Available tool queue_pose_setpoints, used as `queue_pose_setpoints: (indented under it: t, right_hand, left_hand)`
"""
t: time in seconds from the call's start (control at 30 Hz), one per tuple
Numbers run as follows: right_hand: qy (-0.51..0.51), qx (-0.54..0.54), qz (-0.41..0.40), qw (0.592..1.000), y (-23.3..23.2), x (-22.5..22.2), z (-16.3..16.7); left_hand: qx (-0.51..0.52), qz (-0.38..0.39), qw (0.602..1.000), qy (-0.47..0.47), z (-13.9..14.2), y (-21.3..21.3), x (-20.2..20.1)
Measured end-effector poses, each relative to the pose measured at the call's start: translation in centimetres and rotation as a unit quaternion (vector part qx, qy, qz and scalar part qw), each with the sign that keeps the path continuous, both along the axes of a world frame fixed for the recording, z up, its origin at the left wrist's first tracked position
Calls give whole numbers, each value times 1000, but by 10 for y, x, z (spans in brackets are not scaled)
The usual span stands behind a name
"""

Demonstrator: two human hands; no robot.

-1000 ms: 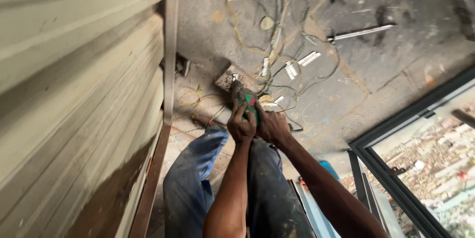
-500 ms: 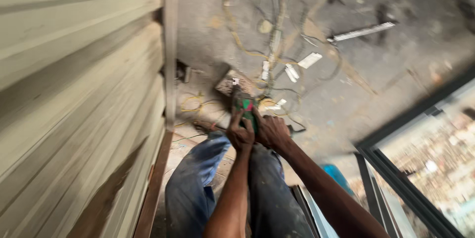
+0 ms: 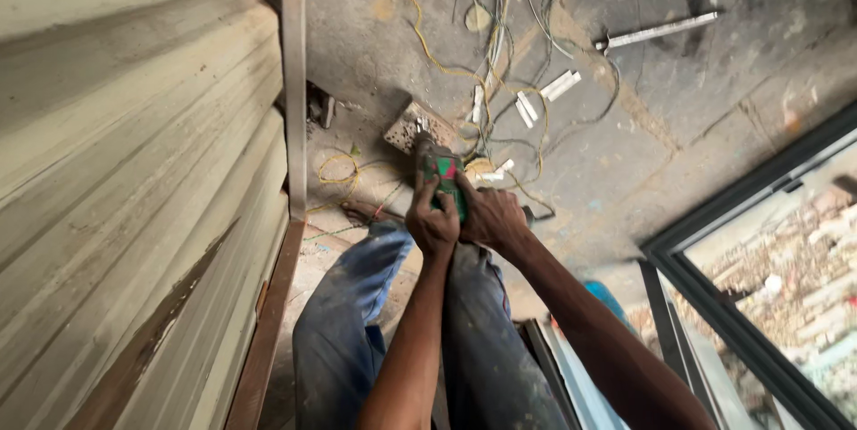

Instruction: The person sits on the floor of a workshop and drills holes into a small perforated wooden board using a green corded power drill. They reposition the board, change the drill bit, and continue drilling multiple holes across the board's surface.

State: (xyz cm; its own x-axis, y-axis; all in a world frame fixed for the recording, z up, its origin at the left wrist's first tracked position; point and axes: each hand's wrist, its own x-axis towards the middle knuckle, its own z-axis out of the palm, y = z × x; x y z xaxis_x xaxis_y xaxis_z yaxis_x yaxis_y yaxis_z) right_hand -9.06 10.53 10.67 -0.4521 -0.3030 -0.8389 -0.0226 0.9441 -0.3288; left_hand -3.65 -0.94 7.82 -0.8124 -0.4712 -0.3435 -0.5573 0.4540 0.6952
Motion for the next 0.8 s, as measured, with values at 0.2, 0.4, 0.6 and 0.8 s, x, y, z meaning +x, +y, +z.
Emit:
queue_pose_setpoints:
  t: [0.2, 0.4, 0.6, 0.8]
  right_hand:
    - [-36, 45, 19, 998, 2, -31, -4]
    - [28, 14, 48, 998, -15, -39, 3]
    - [43, -3, 34, 999, -15, -35, -2]
    - [7, 24, 4, 1000, -15, -30, 0]
  left_hand:
    - [10, 32, 996, -82, 0, 9, -27]
    - [33, 94, 988, -118, -3, -7, -31]
    - [42, 91, 980, -172, -9, -7, -24]
    - [38, 101, 982, -153, -7, -1, -28]
